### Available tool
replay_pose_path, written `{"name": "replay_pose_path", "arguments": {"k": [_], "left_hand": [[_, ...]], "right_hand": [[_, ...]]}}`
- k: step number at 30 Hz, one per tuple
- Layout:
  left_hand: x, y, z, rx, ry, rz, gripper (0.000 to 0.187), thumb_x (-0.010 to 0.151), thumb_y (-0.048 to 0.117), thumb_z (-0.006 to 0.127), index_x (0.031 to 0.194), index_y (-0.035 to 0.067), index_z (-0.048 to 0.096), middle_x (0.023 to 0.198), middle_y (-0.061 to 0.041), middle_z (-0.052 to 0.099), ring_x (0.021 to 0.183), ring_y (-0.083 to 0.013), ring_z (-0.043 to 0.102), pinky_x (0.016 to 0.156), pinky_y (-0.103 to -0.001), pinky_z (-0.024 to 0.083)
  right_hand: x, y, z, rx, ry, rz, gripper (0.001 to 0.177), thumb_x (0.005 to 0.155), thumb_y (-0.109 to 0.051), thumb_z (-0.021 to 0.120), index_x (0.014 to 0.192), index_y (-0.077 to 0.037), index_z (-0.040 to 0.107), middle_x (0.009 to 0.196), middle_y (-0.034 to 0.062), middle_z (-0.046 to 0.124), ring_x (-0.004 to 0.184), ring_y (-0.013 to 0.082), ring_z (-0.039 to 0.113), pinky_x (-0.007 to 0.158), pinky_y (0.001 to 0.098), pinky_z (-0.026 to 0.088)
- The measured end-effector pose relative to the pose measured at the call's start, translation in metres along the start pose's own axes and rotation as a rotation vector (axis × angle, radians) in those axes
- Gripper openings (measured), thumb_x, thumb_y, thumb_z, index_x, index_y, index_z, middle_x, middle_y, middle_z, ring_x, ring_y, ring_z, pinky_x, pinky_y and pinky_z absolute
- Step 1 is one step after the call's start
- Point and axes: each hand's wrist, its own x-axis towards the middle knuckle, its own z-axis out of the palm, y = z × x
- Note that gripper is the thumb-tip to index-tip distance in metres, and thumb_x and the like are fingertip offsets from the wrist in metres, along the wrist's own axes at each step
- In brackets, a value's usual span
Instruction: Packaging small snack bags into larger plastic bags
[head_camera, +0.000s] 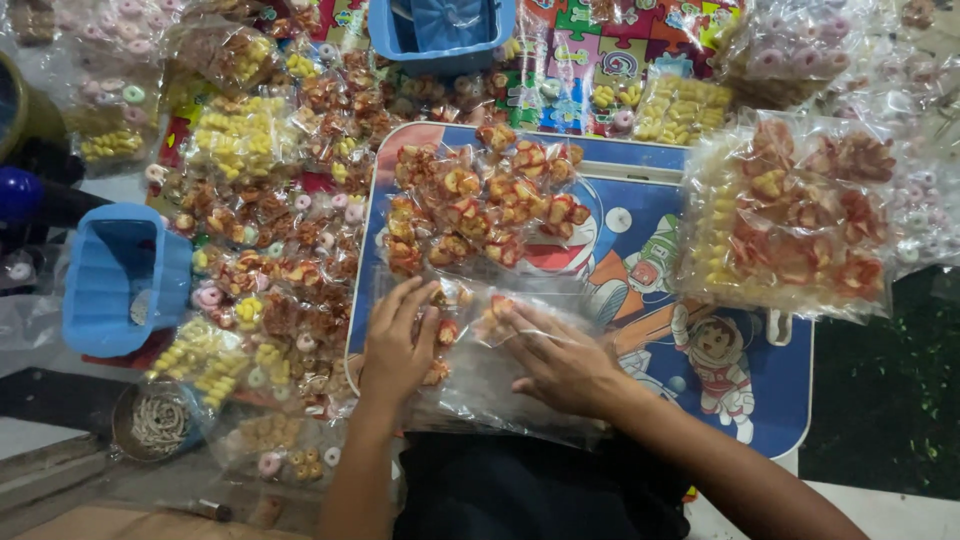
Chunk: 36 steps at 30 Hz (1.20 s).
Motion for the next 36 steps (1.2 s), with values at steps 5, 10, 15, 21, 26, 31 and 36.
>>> {"name": "replay_pose_path", "arguments": {"k": [5,10,15,21,26,31,36], "left_hand": [[-0.003,-0.013,0.011,0.072,0.021,0.046,0.028,0.100,0.025,0.063,0.126,0.017,0.072,0.127,-0.015,0.065,0.112,-0.0371,0.065,0.097,-0.046,0.050],[0.002,0.000,0.002,0.064,0.016,0.053,0.030,0.100,0.023,0.062,0.128,0.019,0.070,0.126,-0.015,0.064,0.113,-0.0371,0.065,0.099,-0.047,0.049],[0.000,-0.005,0.005,0.080,0.016,0.057,0.031,0.100,0.026,0.062,0.130,0.023,0.070,0.126,-0.012,0.064,0.113,-0.0341,0.064,0.099,-0.045,0.049],[0.001,0.002,0.000,0.025,0.023,0.045,0.029,0.100,0.023,0.062,0.128,0.020,0.070,0.123,-0.014,0.064,0.112,-0.0369,0.064,0.099,-0.048,0.049],[0.000,0.002,0.001,0.063,0.016,0.044,0.030,0.101,0.025,0.060,0.129,0.021,0.070,0.124,-0.014,0.064,0.112,-0.0365,0.064,0.097,-0.047,0.050],[-0.001,0.001,0.005,0.086,0.037,0.050,0.030,0.102,0.026,0.061,0.129,0.020,0.070,0.124,-0.014,0.064,0.110,-0.0364,0.063,0.096,-0.047,0.051],[-0.002,-0.007,0.012,0.101,0.057,0.075,0.029,0.101,0.027,0.062,0.128,0.020,0.070,0.124,-0.014,0.064,0.111,-0.0370,0.063,0.096,-0.047,0.051]], "right_hand": [[0.013,-0.005,-0.006,-0.072,0.008,0.009,0.066,0.100,-0.060,0.050,0.130,-0.004,0.064,0.139,0.0214,0.061,0.131,0.0415,0.059,0.099,0.0484,0.054],[0.008,-0.005,-0.001,-0.065,0.099,-0.046,0.053,0.105,-0.048,0.046,0.131,-0.007,0.067,0.137,0.0178,0.064,0.125,0.0377,0.064,0.100,0.0468,0.053],[0.016,-0.002,-0.004,-0.012,0.112,-0.038,0.051,0.105,-0.043,0.048,0.131,-0.004,0.066,0.135,0.0204,0.064,0.123,0.0403,0.064,0.095,0.0464,0.055],[-0.004,-0.002,0.015,-0.066,0.143,-0.061,0.048,0.102,-0.041,0.054,0.128,-0.004,0.069,0.125,0.0234,0.066,0.117,0.0436,0.066,0.091,0.0486,0.057],[-0.009,-0.004,0.022,-0.209,0.071,0.003,0.055,0.100,-0.051,0.053,0.133,-0.009,0.066,0.133,0.0173,0.064,0.112,0.0361,0.068,0.084,0.0445,0.056],[0.017,-0.011,0.001,-0.321,0.042,0.034,0.059,0.100,-0.054,0.046,0.139,-0.012,0.063,0.137,0.0121,0.064,0.107,0.0306,0.069,0.081,0.0429,0.057],[0.019,-0.013,-0.002,-0.310,0.016,0.039,0.061,0.101,-0.054,0.044,0.144,-0.013,0.059,0.142,0.0104,0.062,0.110,0.0280,0.067,0.082,0.0425,0.056]]}}
